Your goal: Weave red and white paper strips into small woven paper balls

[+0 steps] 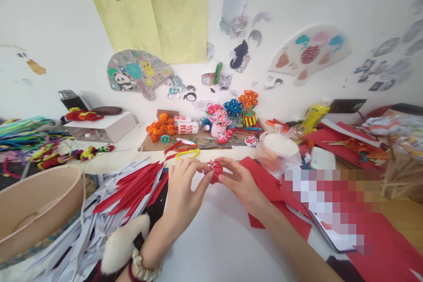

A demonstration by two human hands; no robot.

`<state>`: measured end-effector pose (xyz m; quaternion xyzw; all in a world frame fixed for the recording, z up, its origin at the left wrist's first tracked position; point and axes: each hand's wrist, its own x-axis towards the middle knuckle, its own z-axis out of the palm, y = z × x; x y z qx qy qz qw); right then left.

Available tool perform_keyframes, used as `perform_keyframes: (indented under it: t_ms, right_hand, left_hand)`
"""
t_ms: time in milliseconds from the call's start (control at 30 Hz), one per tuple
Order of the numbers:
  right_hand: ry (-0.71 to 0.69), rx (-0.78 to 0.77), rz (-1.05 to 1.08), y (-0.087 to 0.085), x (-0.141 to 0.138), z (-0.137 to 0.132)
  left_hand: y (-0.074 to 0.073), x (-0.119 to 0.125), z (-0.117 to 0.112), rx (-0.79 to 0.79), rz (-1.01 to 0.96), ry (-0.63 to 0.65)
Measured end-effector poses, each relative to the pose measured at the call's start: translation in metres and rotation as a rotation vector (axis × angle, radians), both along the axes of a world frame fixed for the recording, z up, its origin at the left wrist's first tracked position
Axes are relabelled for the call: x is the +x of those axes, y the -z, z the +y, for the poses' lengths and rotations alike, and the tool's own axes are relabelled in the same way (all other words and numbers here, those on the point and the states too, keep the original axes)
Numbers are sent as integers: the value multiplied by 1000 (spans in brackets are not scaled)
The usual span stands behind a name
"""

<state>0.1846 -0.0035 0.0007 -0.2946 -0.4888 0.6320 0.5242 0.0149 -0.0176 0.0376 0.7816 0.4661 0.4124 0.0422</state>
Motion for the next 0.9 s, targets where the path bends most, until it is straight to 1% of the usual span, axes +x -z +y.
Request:
perform_keyframes:
  t_ms: [200, 467, 600, 667, 733, 767, 867, 900]
  right_hand:
    - [55, 58, -16, -1, -1, -1]
    - [98, 91, -14, -2, -1, -2]
    - [119, 103, -30, -3, 0, -1]
    - [129, 125, -40, -2, -2, -1]
    - [172, 154, -59, 0, -6, -3]
    - [212, 170, -74, 1, -9, -4]
    - [407, 216, -131, 4, -18, -10]
    - [436, 212, -133, 5, -20, -11]
  left_hand:
    - [3, 0, 0, 24, 9, -34]
    - [2, -2, 4, -122, -11, 18]
    - [3, -5, 6, -118, 56, 18]
    - [4, -4, 6, -88, 91, -10]
    - [7, -1, 3, -24, 135, -60]
    - [8, 0, 2, 29, 162, -94]
    - [11, 5, -2, 211, 214, -185]
    - [11, 6, -3, 240, 203, -198]
